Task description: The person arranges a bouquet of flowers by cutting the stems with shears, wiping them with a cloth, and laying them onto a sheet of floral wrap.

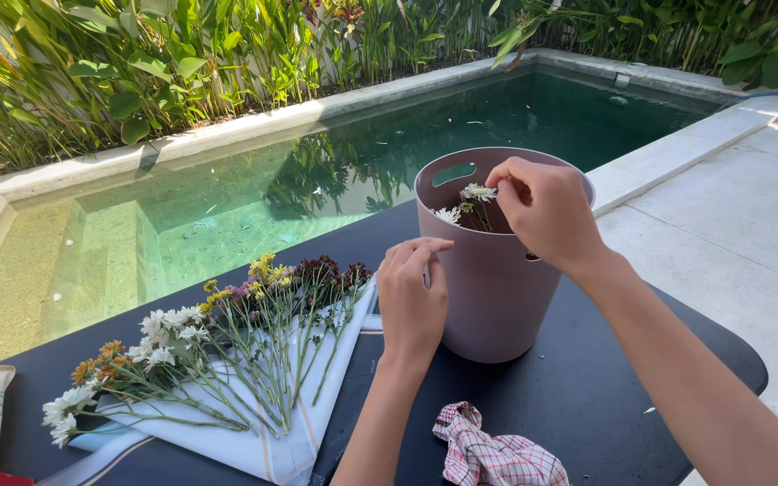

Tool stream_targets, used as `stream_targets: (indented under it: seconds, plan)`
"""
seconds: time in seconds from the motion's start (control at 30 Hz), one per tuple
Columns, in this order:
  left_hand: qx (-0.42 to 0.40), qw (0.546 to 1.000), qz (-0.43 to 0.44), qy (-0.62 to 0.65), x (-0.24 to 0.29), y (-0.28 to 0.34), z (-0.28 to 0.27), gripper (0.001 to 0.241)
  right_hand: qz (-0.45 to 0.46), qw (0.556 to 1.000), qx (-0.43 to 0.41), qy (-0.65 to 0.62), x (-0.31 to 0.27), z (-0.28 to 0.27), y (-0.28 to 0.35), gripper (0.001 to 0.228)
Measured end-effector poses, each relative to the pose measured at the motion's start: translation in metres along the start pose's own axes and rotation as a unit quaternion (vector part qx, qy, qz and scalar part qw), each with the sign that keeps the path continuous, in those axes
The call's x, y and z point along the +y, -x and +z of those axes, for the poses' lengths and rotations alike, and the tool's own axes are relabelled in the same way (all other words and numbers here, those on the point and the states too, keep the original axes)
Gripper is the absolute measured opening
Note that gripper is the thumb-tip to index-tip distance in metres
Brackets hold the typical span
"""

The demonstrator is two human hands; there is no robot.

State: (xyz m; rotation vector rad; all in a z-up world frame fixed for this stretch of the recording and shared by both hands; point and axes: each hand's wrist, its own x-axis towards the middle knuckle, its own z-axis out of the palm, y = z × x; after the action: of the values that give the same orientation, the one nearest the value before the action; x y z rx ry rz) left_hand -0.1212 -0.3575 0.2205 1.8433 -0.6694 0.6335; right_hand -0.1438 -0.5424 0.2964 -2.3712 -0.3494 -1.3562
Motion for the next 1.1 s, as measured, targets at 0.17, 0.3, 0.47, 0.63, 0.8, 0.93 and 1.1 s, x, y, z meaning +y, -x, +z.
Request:
stream_targets:
  seconds: [0.17, 0.3, 0.47, 0.63, 0.8, 0.93, 1.1]
  plan:
    - [-0.008, 0.997, 0.053, -0.048, 0.010, -0.066, 0.019, 0.024, 0.207, 0.905, -0.345, 0.137, 0.060, 0.038, -0.046, 0.019]
    - [-0.086, 0.991, 0.047, -0.089, -0.015, -0.104, 0.051, 0.025, 0.179, 0.823, -0.497, 0.208, 0.043, 0.053, -0.055, 0.043]
    - [-0.212, 0.969, -0.032, -0.125, -0.041, -0.124, 0.083, 0.031, 0.170, 0.716, -0.636, 0.232, 0.078, 0.095, -0.056, 0.057]
    - [-0.217, 0.967, -0.022, -0.134, -0.046, -0.119, 0.085, 0.032, 0.187, 0.716, -0.641, 0.205, 0.116, 0.113, -0.046, 0.051]
    - [-0.188, 0.980, -0.038, -0.049, -0.020, -0.111, 0.055, 0.039, 0.204, 0.712, -0.648, 0.176, 0.123, 0.108, -0.041, 0.047]
    - [-0.160, 0.986, -0.043, 0.016, -0.020, -0.104, 0.050, 0.044, 0.219, 0.811, -0.508, 0.191, 0.119, 0.081, -0.049, 0.025]
    - [-0.146, 0.987, -0.048, 0.052, -0.021, -0.101, 0.051, 0.046, 0.181, 0.903, -0.333, 0.204, 0.179, 0.063, -0.035, 0.018]
